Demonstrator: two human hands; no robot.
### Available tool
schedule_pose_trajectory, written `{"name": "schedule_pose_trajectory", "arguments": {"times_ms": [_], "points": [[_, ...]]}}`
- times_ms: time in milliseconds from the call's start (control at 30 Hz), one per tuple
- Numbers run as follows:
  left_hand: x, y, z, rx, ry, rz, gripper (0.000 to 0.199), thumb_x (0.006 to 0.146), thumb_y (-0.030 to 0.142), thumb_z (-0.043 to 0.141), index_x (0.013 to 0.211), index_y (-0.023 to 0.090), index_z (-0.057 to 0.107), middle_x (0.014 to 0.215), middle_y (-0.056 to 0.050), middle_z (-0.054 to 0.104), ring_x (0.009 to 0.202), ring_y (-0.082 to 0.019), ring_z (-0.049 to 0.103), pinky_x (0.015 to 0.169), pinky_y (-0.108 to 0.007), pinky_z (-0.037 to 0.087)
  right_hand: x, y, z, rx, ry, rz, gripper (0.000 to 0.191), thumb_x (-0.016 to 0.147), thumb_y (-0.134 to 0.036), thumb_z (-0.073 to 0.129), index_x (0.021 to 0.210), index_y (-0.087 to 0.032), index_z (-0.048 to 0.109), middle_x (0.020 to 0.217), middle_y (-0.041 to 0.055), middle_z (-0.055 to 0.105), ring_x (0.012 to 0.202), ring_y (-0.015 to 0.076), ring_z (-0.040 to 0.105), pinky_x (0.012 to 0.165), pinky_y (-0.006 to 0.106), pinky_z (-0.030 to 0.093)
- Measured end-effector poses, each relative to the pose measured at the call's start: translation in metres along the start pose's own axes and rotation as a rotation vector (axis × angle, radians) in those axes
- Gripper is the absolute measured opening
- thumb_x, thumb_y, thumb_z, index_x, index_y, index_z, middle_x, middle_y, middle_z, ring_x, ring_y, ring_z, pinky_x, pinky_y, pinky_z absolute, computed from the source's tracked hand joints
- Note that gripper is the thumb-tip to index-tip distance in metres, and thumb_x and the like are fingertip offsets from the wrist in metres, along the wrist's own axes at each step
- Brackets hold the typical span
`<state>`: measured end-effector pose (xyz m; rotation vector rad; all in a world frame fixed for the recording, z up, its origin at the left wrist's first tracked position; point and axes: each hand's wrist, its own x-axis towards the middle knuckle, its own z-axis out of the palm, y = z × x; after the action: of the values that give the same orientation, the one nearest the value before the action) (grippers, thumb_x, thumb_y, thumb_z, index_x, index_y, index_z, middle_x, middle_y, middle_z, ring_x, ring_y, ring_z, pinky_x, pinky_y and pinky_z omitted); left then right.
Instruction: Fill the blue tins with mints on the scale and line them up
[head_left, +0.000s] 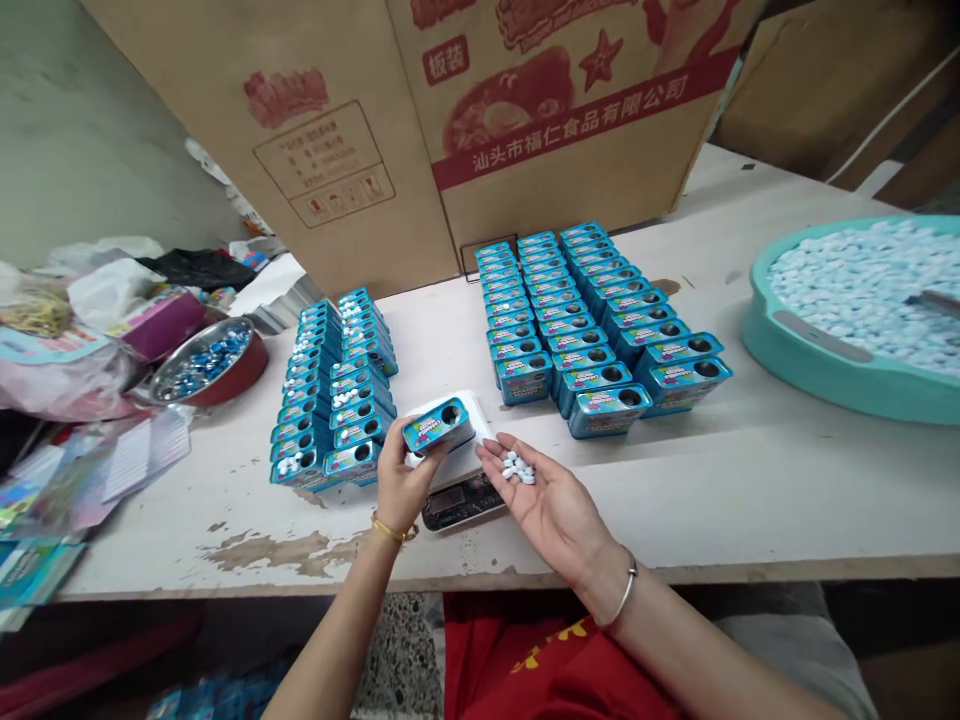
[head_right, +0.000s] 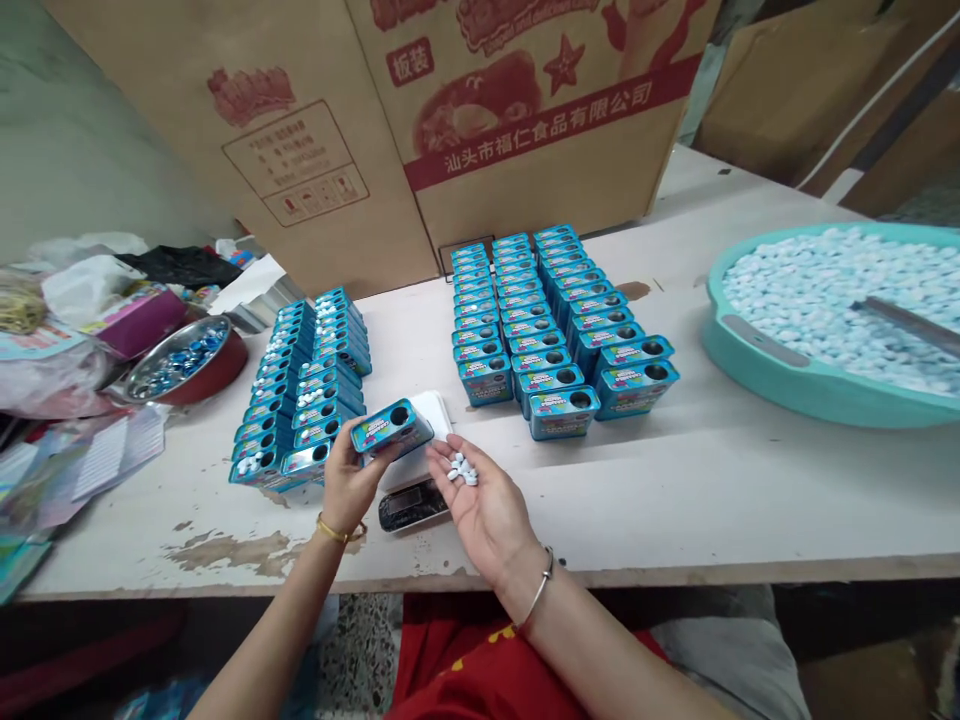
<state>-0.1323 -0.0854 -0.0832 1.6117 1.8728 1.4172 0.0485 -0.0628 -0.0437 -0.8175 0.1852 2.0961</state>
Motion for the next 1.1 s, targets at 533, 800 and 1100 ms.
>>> {"name": "schedule_pose_trajectory", "arguments": {"times_ms": [533, 800, 1100], "points": [[-0.022, 0.014, -0.006, 0.447, 0.196, 0.263, 0.059, 0.078, 0.026, 0.064, 0.131, 0.019, 0.041, 0.119, -0.013, 0.052, 0.112, -0.025, 0.048, 0.091, -0.042, 0.044, -0.013, -0.008, -0.038, -0.091, 0.083, 0.088, 0.018, 0.086, -0.008, 0.046, 0.093, -0.005, 0.063, 0.098, 0.0175, 0.071, 0.102, 0.0232, 0.065, 0.085, 0.029, 0.055], [-0.089, 0.073, 0.041, 0.296, -0.536, 0.242, 0.026, 0.088, 0.02, 0.045, 0.113, 0.016, 0.054, 0.099, -0.01, 0.055, 0.091, -0.018, 0.054, 0.077, -0.03, 0.05, -0.017, 0.003, -0.06, -0.1, 0.114, 0.222, 0.024, 0.087, -0.011, 0.044, 0.092, -0.008, 0.068, 0.082, 0.0102, 0.073, 0.072, 0.0144, 0.07, 0.06, 0.019, 0.057], [-0.084, 0.065, 0.049, 0.334, -0.645, 0.203, 0.016, 0.09, 0.017, 0.041, 0.091, 0.015, 0.057, 0.095, -0.007, 0.055, 0.084, -0.015, 0.055, 0.073, -0.025, 0.05, -0.01, 0.007, -0.077, -0.085, 0.076, 0.199, 0.017, 0.082, -0.011, 0.053, 0.089, -0.01, 0.069, 0.086, 0.0072, 0.073, 0.079, 0.013, 0.069, 0.075, 0.021, 0.056]]}}
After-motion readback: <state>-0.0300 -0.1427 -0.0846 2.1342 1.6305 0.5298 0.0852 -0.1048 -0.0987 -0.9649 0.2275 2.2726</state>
